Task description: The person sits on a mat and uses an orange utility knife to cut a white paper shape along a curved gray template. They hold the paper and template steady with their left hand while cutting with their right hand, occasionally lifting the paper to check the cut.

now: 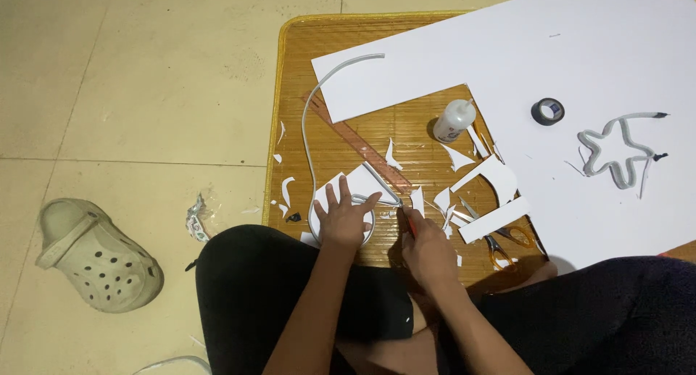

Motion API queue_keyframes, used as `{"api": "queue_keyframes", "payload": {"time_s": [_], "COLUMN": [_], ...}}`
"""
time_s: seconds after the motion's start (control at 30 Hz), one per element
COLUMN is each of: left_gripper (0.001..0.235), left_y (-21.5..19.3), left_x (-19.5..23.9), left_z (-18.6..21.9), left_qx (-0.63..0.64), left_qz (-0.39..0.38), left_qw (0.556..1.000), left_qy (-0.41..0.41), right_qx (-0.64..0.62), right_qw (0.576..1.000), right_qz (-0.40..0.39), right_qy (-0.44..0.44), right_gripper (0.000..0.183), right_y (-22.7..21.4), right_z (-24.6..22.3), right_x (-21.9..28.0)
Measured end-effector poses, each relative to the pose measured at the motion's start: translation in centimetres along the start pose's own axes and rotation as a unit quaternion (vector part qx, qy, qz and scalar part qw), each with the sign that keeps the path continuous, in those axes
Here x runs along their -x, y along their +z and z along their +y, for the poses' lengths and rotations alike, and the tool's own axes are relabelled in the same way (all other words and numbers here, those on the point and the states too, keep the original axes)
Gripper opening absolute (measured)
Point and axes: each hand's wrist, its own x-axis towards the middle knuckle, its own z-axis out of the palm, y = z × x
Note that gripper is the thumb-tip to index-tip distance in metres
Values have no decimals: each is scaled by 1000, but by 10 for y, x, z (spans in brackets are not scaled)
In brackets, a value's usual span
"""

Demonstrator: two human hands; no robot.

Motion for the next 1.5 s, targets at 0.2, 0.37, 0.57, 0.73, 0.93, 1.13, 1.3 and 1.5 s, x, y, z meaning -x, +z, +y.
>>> {"api": "queue_keyframes", "payload": {"time_s": [0.2,0.37,0.57,0.73,0.93,1.13,1.3,1.5], "left_gripper": [70,71,72,71,70,71,71,69], "left_y": [-5,-11,-14,-12,-16,0,9,12], "left_x": [3,6,7,3,10,-5,-11,-14], "left_z": [1,6,6,8,9,4,1,0], "left_qx": [-8,0,21,10,18,-10,-4,-27], "left_qz": [1,-8,-7,-8,-2,4,14,18], "left_qw": [1000,1000,1000,1000,1000,1000,1000,999], "left_qy": [1,-10,-10,-13,-7,-5,-1,4], "right_qx": [22,34,10,-70,-96,-143,-179,-238], "right_qw": [1000,999,998,996,991,984,978,962], "right_qz": [-5,-35,-42,-41,-33,-26,-14,12], "right_qy": [7,20,37,46,84,101,108,133], "right_gripper": [48,46,50,47,47,43,44,44], "right_y": [1,-6,2,-7,-6,-1,3,11], "right_z": [7,1,5,-5,-20,-20,-25,-31], "right_x": [-10,-9,-13,-5,3,1,0,-4]}}
